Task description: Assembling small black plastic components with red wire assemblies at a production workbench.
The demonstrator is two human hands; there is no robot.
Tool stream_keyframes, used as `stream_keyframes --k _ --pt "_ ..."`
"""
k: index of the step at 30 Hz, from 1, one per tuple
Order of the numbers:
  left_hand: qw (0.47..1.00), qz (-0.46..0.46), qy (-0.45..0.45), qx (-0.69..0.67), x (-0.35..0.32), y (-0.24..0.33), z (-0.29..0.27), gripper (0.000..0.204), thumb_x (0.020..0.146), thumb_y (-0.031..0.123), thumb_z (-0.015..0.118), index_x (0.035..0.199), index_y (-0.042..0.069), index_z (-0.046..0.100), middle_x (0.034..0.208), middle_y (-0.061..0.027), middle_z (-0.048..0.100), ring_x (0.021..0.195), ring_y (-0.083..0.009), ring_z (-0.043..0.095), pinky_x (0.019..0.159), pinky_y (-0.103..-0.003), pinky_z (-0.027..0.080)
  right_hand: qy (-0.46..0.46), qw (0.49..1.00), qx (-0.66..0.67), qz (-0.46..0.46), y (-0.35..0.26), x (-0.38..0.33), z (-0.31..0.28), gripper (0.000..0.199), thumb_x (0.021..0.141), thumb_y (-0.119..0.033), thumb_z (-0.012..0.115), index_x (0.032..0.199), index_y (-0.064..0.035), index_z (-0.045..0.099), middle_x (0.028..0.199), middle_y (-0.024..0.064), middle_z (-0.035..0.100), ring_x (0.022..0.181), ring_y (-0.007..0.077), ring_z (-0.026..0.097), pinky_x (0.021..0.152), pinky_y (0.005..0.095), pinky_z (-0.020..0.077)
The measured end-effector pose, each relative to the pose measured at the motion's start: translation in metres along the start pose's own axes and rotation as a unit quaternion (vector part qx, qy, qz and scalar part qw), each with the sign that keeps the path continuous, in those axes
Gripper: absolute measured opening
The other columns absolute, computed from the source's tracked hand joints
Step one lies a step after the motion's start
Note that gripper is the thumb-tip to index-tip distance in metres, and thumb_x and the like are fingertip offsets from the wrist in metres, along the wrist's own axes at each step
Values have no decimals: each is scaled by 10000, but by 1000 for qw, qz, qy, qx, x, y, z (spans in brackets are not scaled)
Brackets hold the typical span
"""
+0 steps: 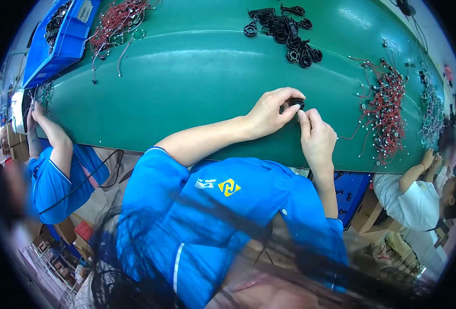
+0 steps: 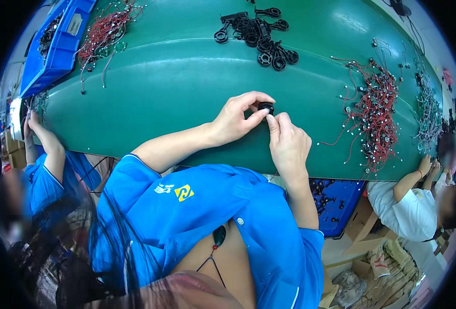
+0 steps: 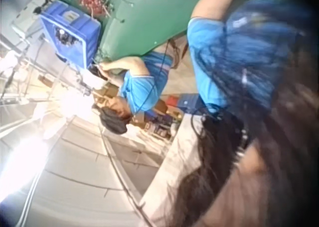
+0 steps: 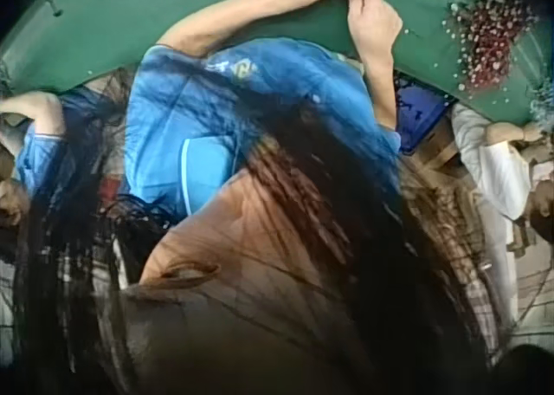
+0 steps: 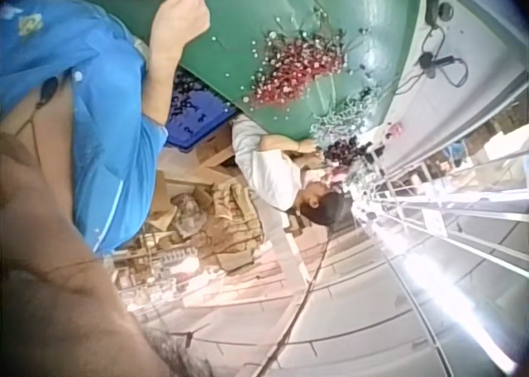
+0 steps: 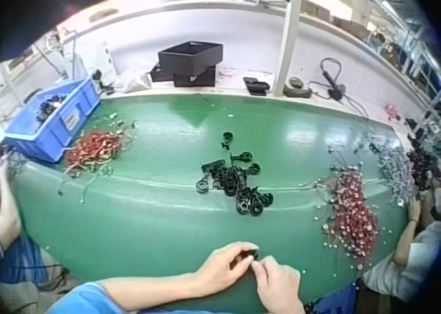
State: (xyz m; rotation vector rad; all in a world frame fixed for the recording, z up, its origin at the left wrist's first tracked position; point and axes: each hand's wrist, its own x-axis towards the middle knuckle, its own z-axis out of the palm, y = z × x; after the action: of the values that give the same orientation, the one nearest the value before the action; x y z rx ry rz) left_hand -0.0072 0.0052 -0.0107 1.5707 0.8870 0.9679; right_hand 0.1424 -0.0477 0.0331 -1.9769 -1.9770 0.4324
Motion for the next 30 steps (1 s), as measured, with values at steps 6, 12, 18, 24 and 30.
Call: stream_keyframes --k 6,12,18,24,30 --pt "997 -58 -18 -38 2 8 -6 214 840 -15 594 1053 -7 608 944 -76 648 728 -125 574 648 -228 491 121 989 40 -79 4 6 13 182 878 -226 636 987 -83 609 611 24 590 521 202 569 484 323 416" --pt "986 -72 -77 -128 -8 2 4 252 854 0 597 1105 17 590 964 -62 634 735 -117 567 650 -222 487 53 987 149 -34 15 -16 14 255 857 -200 665 1070 -74 602 664 32 609 530 172 547 490 290 415" --pt "998 -2 -61 8 0 15 0 327 814 17 641 1132 48 572 1041 -79 610 770 -154 579 681 -261 494 5 979 191 71 32 -39 -31 281 844 -141 662 1107 -64 604 688 17 623 526 126 507 496 248 389" --pt "862 224 157 426 61 -11 -73 456 732 55 681 1168 78 551 1197 -99 573 1097 -304 526 991 -407 399 -14 975 2 223 98 -101 -108 307 829 -146 671 1120 -75 604 798 43 655 613 154 571 555 260 431" --pt "842 101 144 510 80 -42 -101 438 764 166 700 1178 97 574 1149 -102 605 1097 -285 554 954 -385 413 91 949 -176 244 125 -115 -111 338 809 -192 681 1129 -106 611 997 63 665 843 206 649 720 290 489"
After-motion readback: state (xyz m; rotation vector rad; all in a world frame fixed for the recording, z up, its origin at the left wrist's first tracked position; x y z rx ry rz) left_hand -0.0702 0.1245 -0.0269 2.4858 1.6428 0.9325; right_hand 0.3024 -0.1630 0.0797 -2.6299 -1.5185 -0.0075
